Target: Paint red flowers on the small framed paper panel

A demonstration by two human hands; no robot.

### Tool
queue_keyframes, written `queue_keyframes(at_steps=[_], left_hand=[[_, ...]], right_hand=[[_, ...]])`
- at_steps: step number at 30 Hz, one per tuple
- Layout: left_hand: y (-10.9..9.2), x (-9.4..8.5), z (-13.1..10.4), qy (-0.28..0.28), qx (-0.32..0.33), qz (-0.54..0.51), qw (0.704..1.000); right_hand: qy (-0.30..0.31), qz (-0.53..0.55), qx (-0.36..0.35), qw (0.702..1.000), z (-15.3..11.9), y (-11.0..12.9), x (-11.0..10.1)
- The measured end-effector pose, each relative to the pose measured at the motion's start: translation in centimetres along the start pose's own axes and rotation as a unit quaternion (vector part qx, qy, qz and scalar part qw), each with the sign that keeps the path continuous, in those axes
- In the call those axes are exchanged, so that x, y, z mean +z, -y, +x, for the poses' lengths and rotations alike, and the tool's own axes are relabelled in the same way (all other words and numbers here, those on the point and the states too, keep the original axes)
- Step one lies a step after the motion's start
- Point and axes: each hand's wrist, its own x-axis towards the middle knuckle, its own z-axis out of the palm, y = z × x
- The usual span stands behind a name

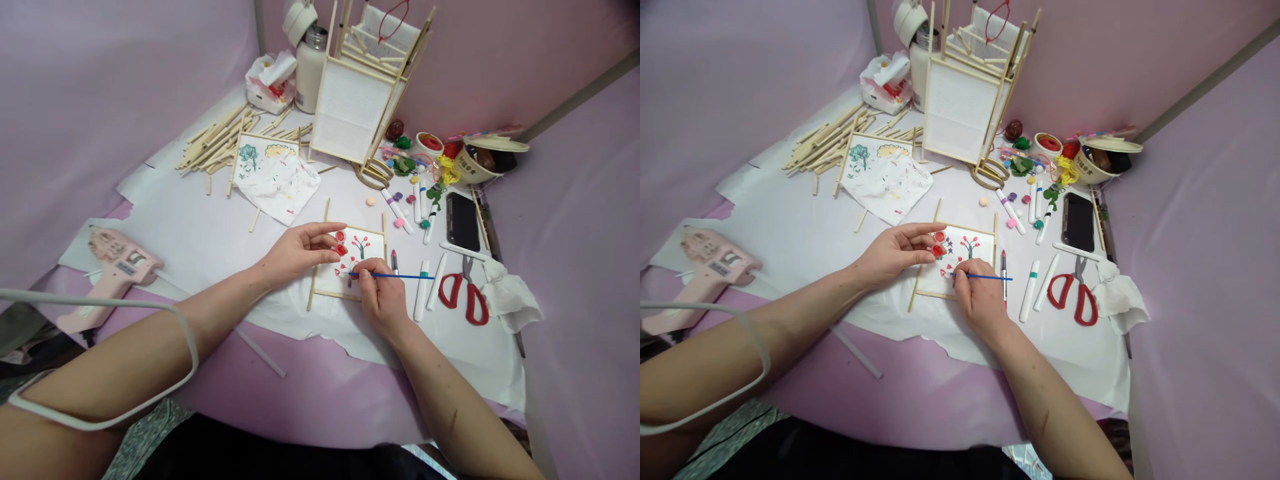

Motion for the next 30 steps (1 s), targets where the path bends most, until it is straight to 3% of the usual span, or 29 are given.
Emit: queue_keyframes(at_steps=[22,30], left_hand=[[0.00,0.00,0.02,0.001,0.001,0.004,1.000],[0.08,0.00,0.01,0.001,0.000,0.003,1.000]], right_hand=[[-0.002,-0.006,-0.020,1.000,0.05,-0.14,0.06],[-0.009,-0.026,-0.072,0.997,-0.07,-0.30,0.07]])
